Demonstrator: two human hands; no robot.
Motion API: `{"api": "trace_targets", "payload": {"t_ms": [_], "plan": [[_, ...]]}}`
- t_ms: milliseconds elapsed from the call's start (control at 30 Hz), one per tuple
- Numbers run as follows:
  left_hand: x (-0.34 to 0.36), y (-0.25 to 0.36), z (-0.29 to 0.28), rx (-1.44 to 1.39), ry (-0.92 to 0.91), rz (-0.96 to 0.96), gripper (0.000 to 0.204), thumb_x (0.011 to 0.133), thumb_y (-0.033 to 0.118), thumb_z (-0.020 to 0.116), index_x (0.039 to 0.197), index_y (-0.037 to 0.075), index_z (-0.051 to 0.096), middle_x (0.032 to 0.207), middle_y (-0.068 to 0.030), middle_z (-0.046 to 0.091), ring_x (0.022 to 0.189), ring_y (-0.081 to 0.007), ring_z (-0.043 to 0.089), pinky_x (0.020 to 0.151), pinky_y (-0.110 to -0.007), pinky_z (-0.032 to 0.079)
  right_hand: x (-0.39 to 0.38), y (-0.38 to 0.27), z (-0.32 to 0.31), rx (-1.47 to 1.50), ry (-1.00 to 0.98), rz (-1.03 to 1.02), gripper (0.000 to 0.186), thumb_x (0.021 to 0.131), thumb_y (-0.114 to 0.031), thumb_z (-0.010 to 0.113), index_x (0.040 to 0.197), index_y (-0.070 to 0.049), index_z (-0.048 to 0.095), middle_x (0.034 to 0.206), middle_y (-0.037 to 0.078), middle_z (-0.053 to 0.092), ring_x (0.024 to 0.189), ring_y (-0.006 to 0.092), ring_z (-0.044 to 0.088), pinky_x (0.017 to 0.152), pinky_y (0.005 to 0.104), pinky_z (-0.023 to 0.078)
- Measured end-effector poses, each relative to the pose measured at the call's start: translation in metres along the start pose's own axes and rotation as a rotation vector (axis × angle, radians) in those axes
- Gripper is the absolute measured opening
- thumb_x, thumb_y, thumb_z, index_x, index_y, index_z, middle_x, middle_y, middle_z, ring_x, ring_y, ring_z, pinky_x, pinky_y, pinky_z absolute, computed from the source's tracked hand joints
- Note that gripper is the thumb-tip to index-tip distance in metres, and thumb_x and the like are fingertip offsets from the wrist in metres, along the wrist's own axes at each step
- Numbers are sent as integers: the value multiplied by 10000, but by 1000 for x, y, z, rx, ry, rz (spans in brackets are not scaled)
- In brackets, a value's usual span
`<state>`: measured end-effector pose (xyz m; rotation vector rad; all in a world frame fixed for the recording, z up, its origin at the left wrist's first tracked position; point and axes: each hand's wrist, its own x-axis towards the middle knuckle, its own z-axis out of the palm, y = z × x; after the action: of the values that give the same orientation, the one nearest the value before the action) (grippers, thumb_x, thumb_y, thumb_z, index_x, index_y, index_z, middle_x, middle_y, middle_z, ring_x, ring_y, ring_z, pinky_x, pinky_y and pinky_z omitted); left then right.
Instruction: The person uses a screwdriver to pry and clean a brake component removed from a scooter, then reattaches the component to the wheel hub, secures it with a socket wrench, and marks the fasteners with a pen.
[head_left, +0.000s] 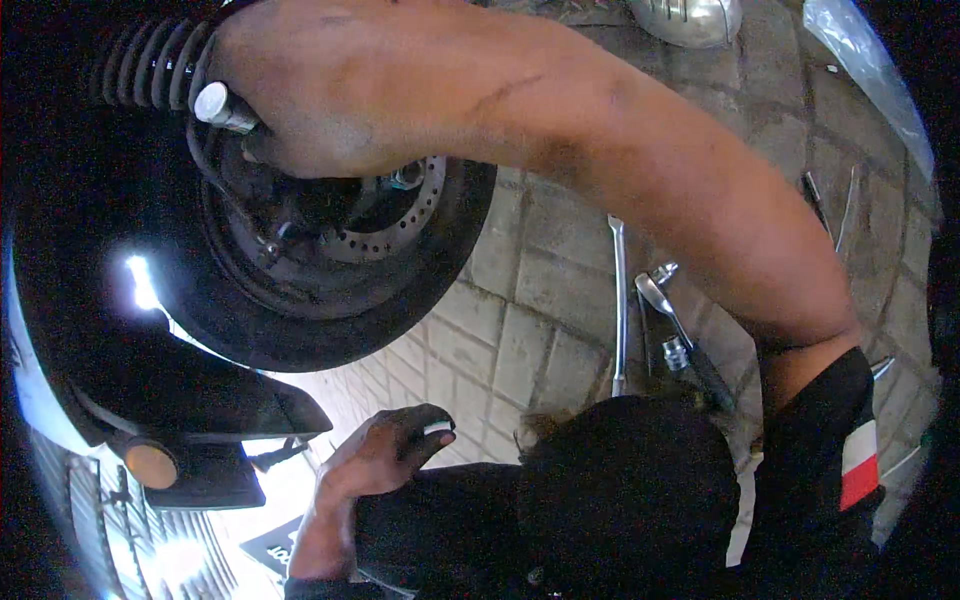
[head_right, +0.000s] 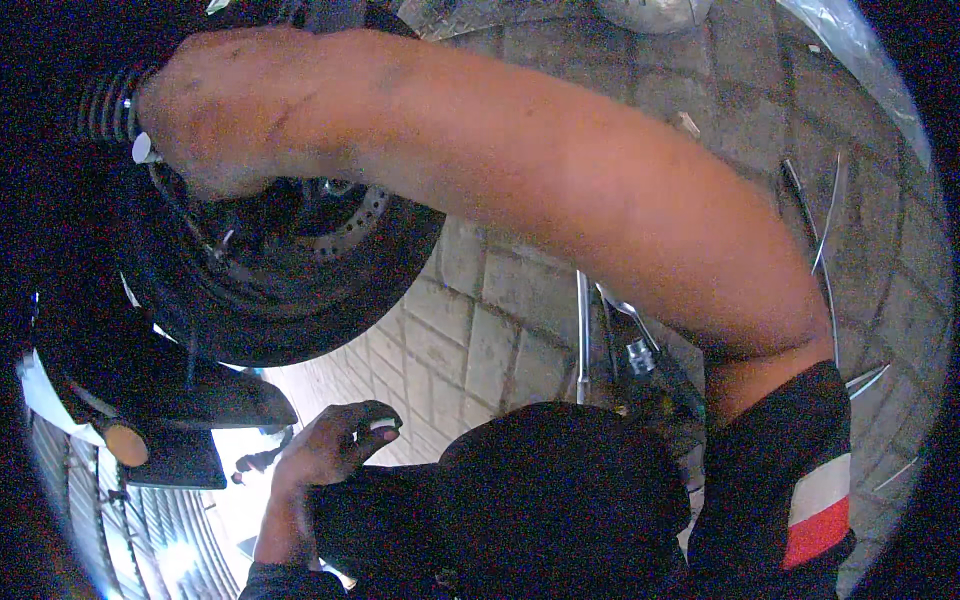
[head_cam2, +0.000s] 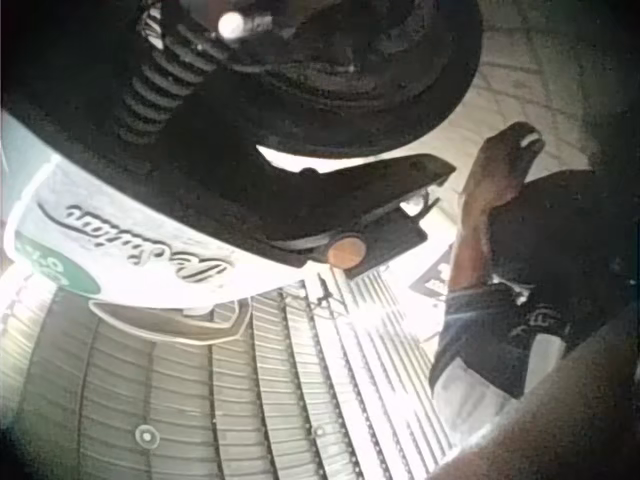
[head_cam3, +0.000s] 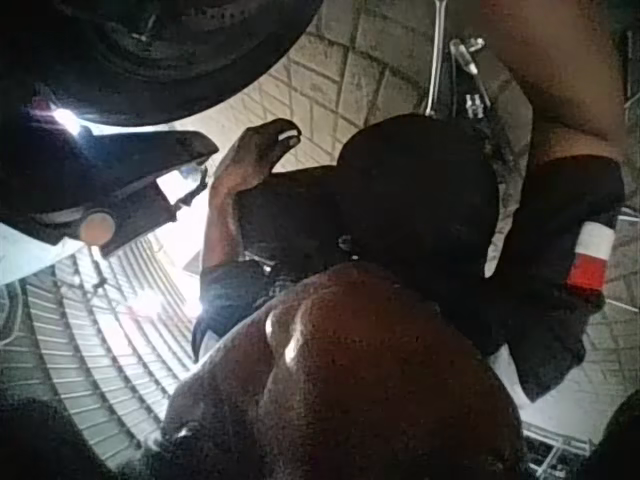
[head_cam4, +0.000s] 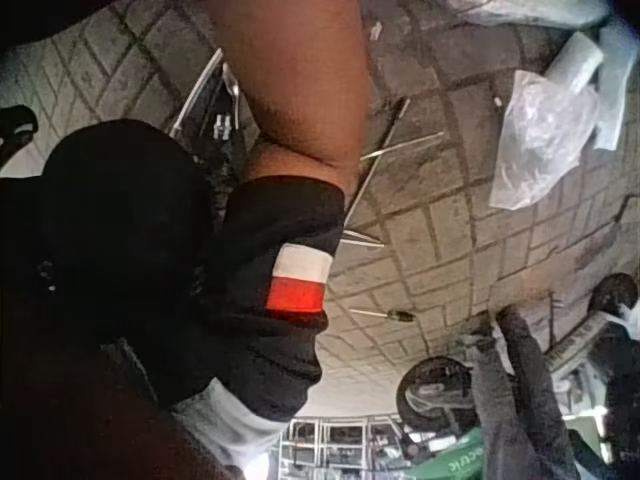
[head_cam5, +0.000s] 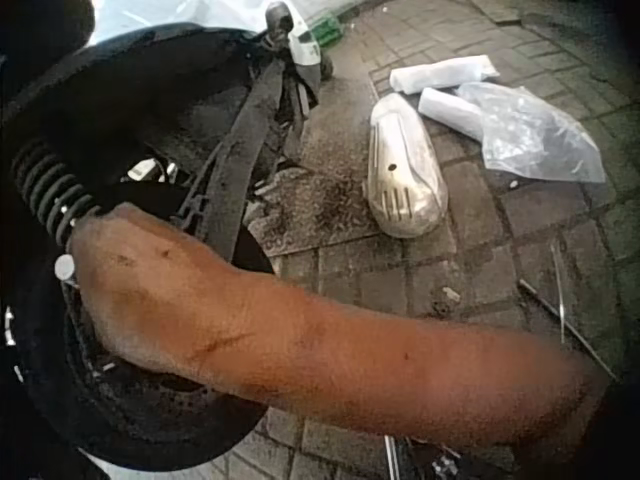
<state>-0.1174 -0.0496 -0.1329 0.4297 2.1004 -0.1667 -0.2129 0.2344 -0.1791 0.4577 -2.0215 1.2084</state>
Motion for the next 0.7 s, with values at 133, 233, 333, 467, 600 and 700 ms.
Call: {"api": "trace_targets", "payload": {"t_ms": [133,233,333,467,600,700], "plan": [[-3,2,2,-14,60,60,265,931,263,606,1021,15,636,930,-201,668,834,-357,657,714,-401,503,-9,-14,-34,96,-137,151,229,805,-153,650,965,11,658,725,163,652,686,261,669,596,374,525],[7,8,5,-121,130,159,264,920,251,633,1058,26,649,964,-154,680,792,-253,651,700,-349,506,-34,-35,-108,282,-399,417,314,850,-158,635,1074,59,594,764,170,620,658,215,649,565,309,515],[9,-7,5,-320,284,137,287,922,202,638,1142,18,628,978,-98,672,805,-139,621,722,-272,503,-70,-27,-96,444,-115,352,301,830,-189,726,1038,4,623,909,119,649,739,131,644,642,231,526],[5,2,9,-655,456,257,314,940,184,613,1171,-27,587,959,-102,658,846,-133,624,766,-276,510,-163,-60,-24,752,190,717,179,824,-154,762,886,-26,653,750,27,666,666,97,613,580,262,494],[18,27,5,-641,359,364,311,938,193,624,1167,-14,586,955,-80,661,870,-129,619,783,-272,498,-193,-92,-12,808,285,905,170,837,-118,735,930,-5,650,757,60,653,645,119,604,546,254,481],[20,27,12,-642,355,382,313,926,206,643,1152,-6,599,957,-85,666,868,-128,614,776,-270,489,-196,-103,-17,848,307,967,182,825,-112,747,932,3,655,792,67,670,665,128,617,576,271,505]]}}
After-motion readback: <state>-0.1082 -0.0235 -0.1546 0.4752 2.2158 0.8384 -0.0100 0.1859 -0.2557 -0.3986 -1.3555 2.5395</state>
